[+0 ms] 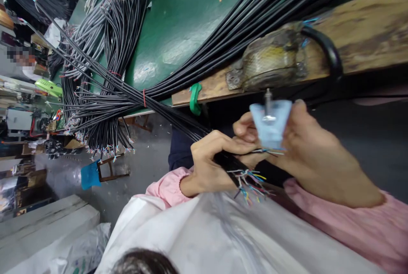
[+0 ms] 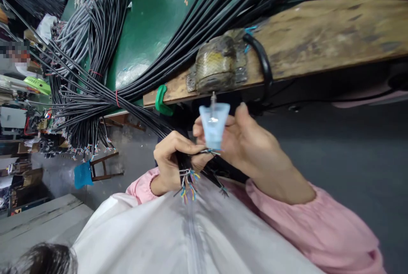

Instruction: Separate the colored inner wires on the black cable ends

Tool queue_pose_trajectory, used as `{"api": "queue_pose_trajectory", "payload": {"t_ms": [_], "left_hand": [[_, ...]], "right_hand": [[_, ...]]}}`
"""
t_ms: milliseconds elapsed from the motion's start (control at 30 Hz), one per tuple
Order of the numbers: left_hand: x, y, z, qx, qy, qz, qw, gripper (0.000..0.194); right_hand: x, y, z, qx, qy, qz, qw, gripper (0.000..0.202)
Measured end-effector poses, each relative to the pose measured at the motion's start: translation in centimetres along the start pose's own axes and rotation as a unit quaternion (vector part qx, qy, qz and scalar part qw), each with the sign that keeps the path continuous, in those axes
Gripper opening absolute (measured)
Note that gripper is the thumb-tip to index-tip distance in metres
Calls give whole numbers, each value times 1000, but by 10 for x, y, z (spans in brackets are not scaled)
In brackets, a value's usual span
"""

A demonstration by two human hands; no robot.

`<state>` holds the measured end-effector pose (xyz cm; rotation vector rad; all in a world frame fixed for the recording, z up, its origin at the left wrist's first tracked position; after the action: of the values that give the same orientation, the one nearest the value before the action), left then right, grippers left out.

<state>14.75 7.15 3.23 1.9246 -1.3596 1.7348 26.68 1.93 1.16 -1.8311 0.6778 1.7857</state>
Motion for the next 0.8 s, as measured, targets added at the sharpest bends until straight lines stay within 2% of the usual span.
{"api": "queue_pose_trajectory", "payload": {"t_ms": [67,133,233,300,367,433,467,533,600,633,700,800], "left_hand": [[-5,4,5,-29,8,-3,1000,39],[0,8,1,-19,20,48,998,35],[12,11,-11,-3,17,146,989,32],[13,6,-9,-74,-4,150,986,33],[11,1,2,-203,-22,112,972,39],[11,-1,6,-303,-29,70,950,53],[11,-4,5,-320,-33,48,945,58],[19,-8,2,-323,-3,58,945,67],[20,-8,2,-305,16,70,950,65],[18,-6,1,-284,23,73,956,60],[10,-2,-4,-229,30,70,970,47],[-1,7,-11,-171,32,62,983,38]], "right_hand": [[16,4,3,-32,-34,29,999,73],[30,13,4,-56,-63,55,995,68],[37,28,-5,-44,-84,73,993,57],[37,37,-13,-23,-90,77,993,49],[32,44,-20,-7,-82,63,995,44],[20,49,-15,-40,-56,6,998,40],[14,52,-6,-81,-42,-35,995,38],[5,61,18,-177,-11,-106,978,34],[8,67,35,-220,29,-128,967,27],[11,67,37,-209,58,-126,968,26],[14,67,31,-150,109,-111,976,26],[6,70,0,-2,140,-69,988,24]]}}
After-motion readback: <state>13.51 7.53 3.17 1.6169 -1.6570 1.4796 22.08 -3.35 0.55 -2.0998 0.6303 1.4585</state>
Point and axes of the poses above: each hand's wrist, its own y-axis away from the middle knuckle, its own z-axis out of the palm, x = y × z, the point moved 10 cm from there along -y, towards the middle knuckle, and after that the axes turned 9 degrees about y, right-handed, at the moved point
